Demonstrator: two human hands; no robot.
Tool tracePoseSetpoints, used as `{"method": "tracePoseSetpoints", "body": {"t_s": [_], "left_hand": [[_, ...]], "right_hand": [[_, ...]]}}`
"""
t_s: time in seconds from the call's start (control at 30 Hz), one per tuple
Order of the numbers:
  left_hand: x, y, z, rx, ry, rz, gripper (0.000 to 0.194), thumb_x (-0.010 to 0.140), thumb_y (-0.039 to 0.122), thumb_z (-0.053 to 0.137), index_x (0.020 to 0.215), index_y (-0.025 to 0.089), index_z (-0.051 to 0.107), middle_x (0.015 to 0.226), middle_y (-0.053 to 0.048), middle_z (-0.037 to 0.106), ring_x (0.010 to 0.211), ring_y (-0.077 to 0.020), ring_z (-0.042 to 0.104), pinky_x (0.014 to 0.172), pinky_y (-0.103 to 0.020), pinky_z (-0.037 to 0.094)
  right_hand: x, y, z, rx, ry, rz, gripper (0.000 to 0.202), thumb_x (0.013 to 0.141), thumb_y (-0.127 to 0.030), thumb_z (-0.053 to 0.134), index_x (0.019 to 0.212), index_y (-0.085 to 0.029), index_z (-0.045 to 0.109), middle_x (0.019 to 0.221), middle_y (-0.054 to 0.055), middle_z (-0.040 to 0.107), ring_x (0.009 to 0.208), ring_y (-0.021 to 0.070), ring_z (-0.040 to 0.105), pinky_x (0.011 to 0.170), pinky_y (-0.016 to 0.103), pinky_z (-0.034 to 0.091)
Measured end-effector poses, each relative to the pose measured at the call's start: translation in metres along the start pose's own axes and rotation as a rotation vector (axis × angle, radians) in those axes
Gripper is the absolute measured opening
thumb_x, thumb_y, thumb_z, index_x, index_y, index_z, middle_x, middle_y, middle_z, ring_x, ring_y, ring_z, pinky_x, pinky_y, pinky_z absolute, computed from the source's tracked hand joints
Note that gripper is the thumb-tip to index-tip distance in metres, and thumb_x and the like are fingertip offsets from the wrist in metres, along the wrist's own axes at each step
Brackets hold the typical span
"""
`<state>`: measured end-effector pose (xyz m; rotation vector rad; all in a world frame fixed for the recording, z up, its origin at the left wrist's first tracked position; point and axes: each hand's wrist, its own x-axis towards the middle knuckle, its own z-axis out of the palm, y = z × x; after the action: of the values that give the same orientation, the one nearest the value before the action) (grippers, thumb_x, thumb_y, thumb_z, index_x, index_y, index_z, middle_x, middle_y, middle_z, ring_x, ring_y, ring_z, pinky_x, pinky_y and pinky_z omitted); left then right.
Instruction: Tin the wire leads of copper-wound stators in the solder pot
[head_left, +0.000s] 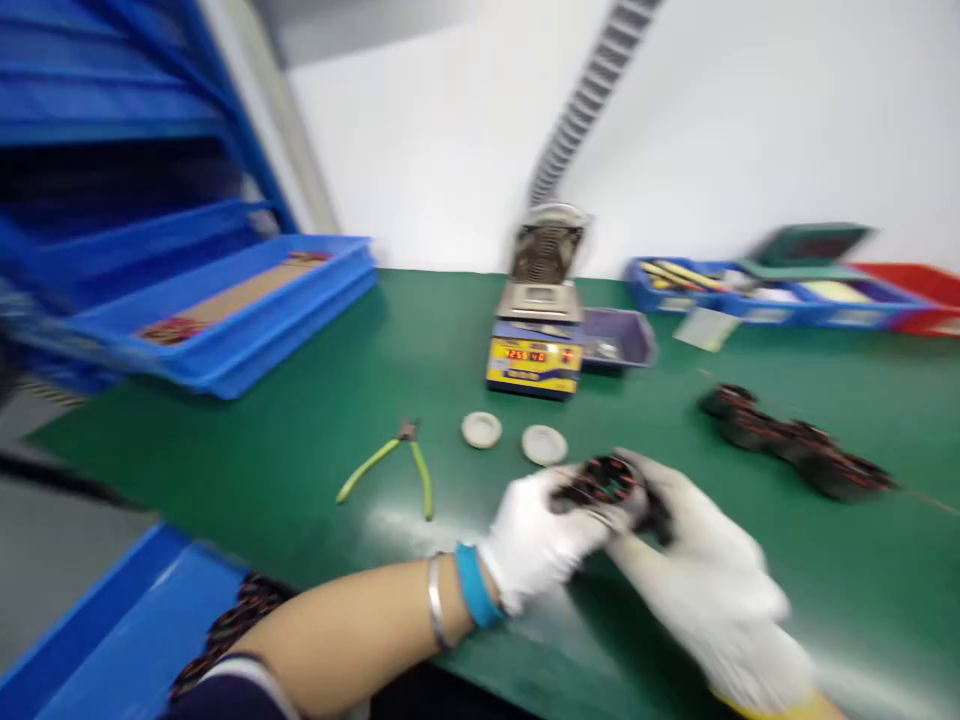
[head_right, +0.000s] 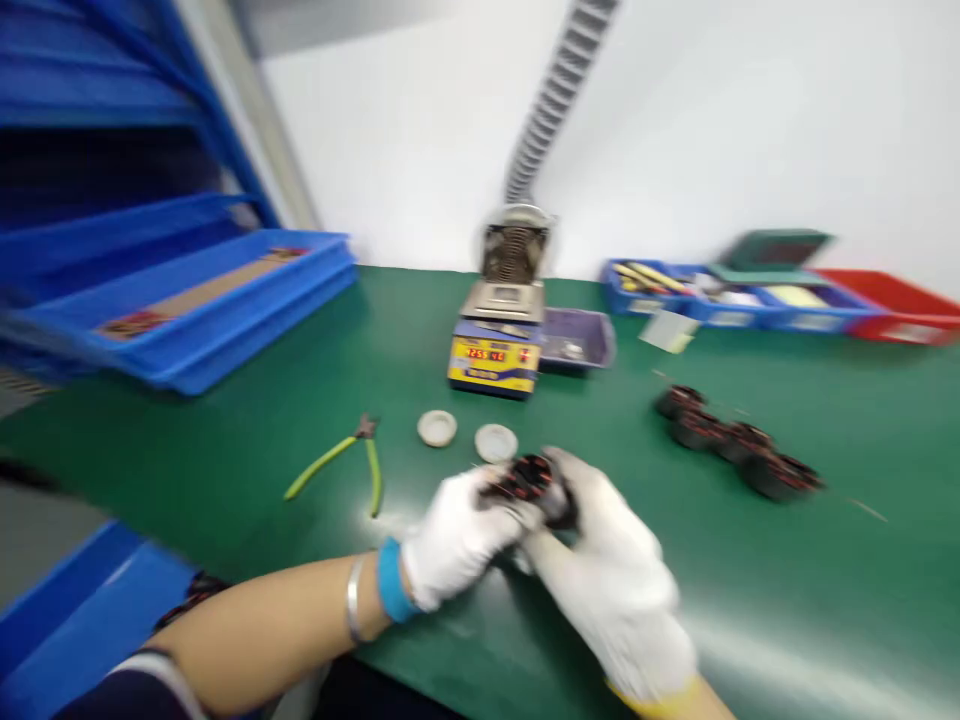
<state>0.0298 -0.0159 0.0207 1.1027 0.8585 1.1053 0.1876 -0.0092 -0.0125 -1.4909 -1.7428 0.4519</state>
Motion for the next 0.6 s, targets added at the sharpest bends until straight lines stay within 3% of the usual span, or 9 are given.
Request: {"method": "tracePoseSetpoints", "body": {"t_s": [0.1, 0.2, 0.33, 0.43, 0.5, 0.6], "left_hand": [[0.008, -0.001, -0.008, 0.014, 0.011, -0.046, 0.039, 0.074, 0.045, 0.075, 0.097, 0.014, 0.071, 0.092, -0.008, 0.072, 0.086, -0.0235, 0.066, 0.077, -0.031, 0.055], [0.011, -0.006, -0.006, 0.085, -0.039, -0.126, 0.042, 0.071, 0.046, 0.075, 0.098, 0.014, 0.067, 0.077, -0.003, 0.066, 0.062, -0.0161, 0.057, 0.057, -0.026, 0.048], [0.001, -0.015, 0.005, 0.288, -0.063, -0.234, 0.035, 0.069, 0.044, 0.072, 0.089, 0.017, 0.062, 0.071, -0.001, 0.059, 0.059, -0.0146, 0.051, 0.056, -0.026, 0.043], [-0.006, -0.021, 0.006, 0.693, -0.303, -0.165, 0.03, 0.073, 0.047, 0.066, 0.076, 0.018, 0.06, 0.071, -0.003, 0.06, 0.063, -0.0172, 0.051, 0.059, -0.028, 0.039], [-0.007, -0.022, 0.003, 0.924, -0.479, -0.06, 0.03, 0.075, 0.048, 0.063, 0.078, 0.018, 0.064, 0.076, -0.005, 0.063, 0.065, -0.0187, 0.052, 0.059, -0.03, 0.036], [-0.006, -0.021, -0.001, 1.012, -0.547, 0.005, 0.032, 0.08, 0.049, 0.057, 0.084, 0.019, 0.067, 0.08, -0.005, 0.065, 0.068, -0.0198, 0.054, 0.061, -0.03, 0.035]], "right_hand": [[0.0, -0.014, -0.002, 0.114, -0.029, 0.011, 0.06, 0.072, -0.035, 0.059, 0.13, -0.02, 0.057, 0.118, 0.008, 0.066, 0.101, 0.0264, 0.067, 0.092, 0.04, 0.058], [0.006, -0.014, 0.001, 0.212, -0.008, 0.011, 0.056, 0.075, -0.034, 0.061, 0.129, -0.02, 0.057, 0.118, 0.007, 0.065, 0.104, 0.0246, 0.065, 0.098, 0.04, 0.054], [0.008, -0.01, -0.003, 0.23, 0.004, 0.031, 0.054, 0.078, -0.035, 0.066, 0.128, -0.019, 0.056, 0.116, 0.008, 0.064, 0.104, 0.0239, 0.063, 0.096, 0.039, 0.053], [0.013, -0.01, -0.008, 0.133, -0.014, 0.051, 0.055, 0.077, -0.03, 0.068, 0.129, -0.02, 0.055, 0.118, 0.007, 0.062, 0.104, 0.0233, 0.062, 0.095, 0.038, 0.052], [0.021, -0.012, -0.008, 0.03, -0.051, 0.064, 0.055, 0.076, -0.024, 0.071, 0.129, -0.021, 0.056, 0.119, 0.006, 0.061, 0.105, 0.0235, 0.061, 0.094, 0.038, 0.051], [0.038, -0.016, -0.004, -0.093, -0.146, 0.039, 0.056, 0.074, -0.018, 0.074, 0.127, -0.019, 0.058, 0.116, 0.006, 0.06, 0.105, 0.0234, 0.059, 0.094, 0.037, 0.048]]}}
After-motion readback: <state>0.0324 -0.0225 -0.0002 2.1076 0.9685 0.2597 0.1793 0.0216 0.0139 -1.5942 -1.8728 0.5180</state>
